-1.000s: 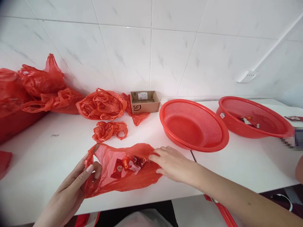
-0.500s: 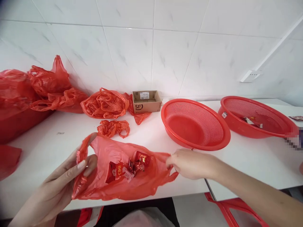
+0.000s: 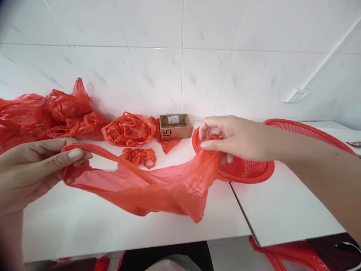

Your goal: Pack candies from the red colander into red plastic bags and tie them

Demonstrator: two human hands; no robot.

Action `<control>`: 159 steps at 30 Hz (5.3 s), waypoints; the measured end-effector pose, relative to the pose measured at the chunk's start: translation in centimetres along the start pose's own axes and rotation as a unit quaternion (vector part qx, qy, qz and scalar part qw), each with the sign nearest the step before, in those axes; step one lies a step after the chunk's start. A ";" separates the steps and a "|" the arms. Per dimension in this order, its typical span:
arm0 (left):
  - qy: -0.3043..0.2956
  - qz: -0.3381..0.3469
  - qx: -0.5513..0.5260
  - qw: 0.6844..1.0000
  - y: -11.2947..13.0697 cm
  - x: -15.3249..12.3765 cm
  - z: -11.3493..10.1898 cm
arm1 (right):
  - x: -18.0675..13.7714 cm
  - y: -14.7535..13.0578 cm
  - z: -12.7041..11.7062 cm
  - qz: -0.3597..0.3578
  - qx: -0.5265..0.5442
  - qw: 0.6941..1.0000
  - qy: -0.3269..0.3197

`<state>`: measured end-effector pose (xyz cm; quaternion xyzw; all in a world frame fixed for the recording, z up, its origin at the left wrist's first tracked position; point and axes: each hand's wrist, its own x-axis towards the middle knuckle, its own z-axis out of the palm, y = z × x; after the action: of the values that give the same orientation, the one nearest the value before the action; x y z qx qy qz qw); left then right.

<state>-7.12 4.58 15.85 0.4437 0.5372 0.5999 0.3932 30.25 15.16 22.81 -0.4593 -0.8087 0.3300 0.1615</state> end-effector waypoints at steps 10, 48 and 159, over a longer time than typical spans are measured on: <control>-0.074 0.056 0.094 0.991 2.1 1.5 2.2 | 0.3 -0.1 -1.1 -0.001 -0.054 0.998 0.045; -0.288 0.125 0.302 0.900 0.6 3.2 9.7 | 7.0 -0.4 12.0 -0.204 0.258 0.944 0.012; -0.083 0.002 0.313 0.946 -19.3 -6.5 7.4 | 4.1 10.8 24.0 0.062 0.050 0.994 0.070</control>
<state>1.81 2.85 -3.82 0.5935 0.6626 0.3633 0.2769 21.37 13.28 -2.26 -0.5222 -0.7475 0.3465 0.2200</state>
